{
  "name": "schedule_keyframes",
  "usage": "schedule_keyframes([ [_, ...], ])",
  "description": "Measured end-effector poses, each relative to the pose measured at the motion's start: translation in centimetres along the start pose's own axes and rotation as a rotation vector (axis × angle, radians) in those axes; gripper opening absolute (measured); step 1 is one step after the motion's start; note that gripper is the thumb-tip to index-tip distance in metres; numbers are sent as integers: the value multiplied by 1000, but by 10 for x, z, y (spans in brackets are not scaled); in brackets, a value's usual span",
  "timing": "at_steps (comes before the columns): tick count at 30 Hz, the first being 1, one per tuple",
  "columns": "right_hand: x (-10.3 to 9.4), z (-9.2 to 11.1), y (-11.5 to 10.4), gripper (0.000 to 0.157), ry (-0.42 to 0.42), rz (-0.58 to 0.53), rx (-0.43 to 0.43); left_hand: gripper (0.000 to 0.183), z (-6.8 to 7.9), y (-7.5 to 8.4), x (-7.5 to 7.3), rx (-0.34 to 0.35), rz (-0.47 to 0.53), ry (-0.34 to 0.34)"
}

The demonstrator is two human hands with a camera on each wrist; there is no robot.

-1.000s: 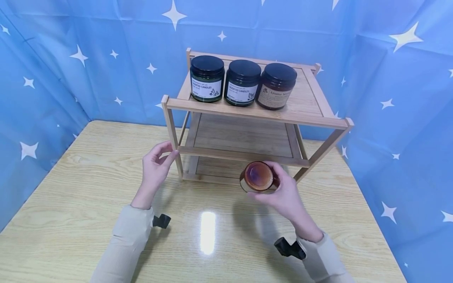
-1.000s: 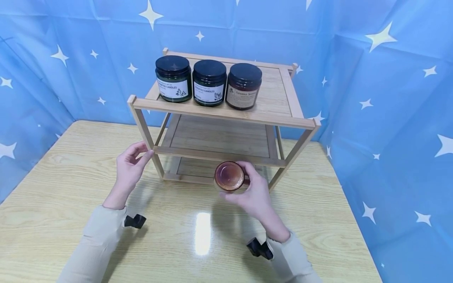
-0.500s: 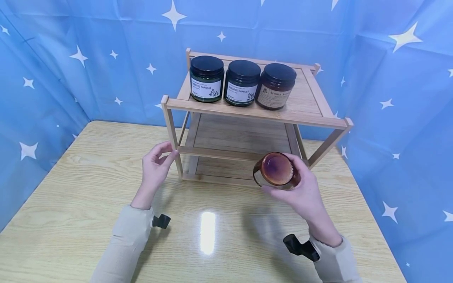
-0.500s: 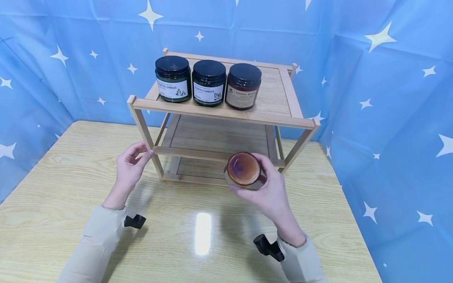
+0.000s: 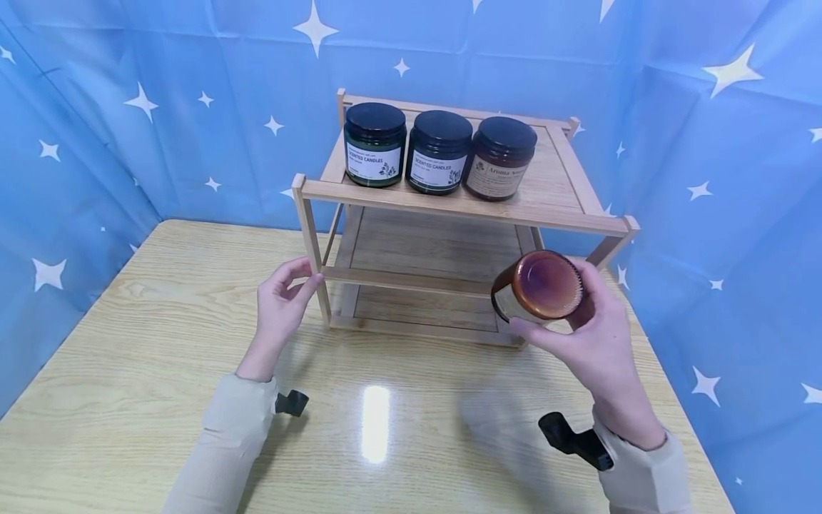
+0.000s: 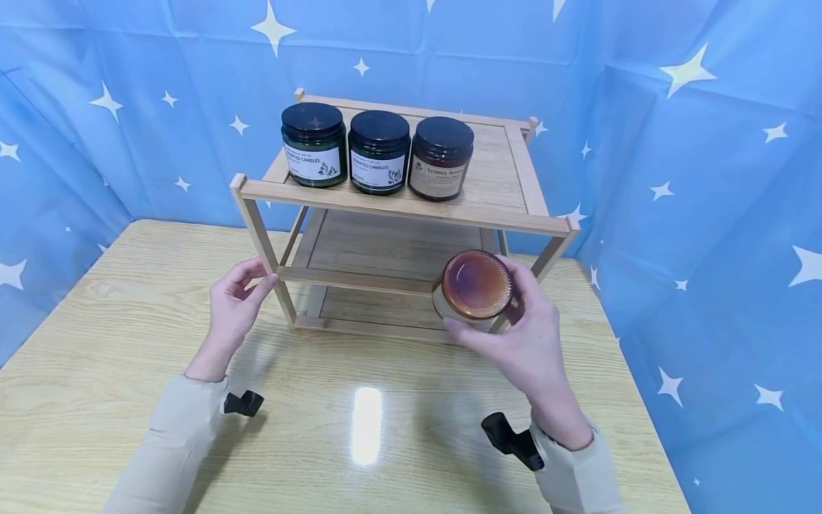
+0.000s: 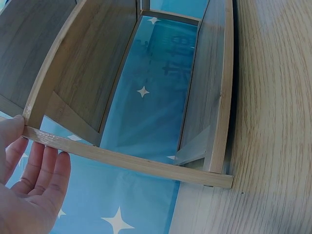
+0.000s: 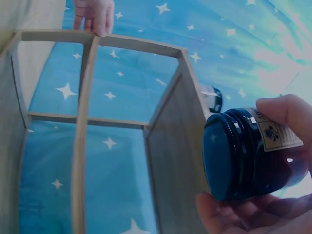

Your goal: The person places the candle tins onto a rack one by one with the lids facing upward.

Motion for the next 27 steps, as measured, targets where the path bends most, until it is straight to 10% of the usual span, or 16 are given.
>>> schedule_keyframes([
  [27,-56,-33,-43,62,193,-293,-93,24,0,0,1,3,8,-6],
])
Point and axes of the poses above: each hand's wrist, its own z-axis away from the middle knuckle, its own x-axis out of the palm, y = z × x, the point moved 10 cm from there along -z, towards the middle knuckle, and after that the axes turned 6 degrees about x, right-handed, at the moved point
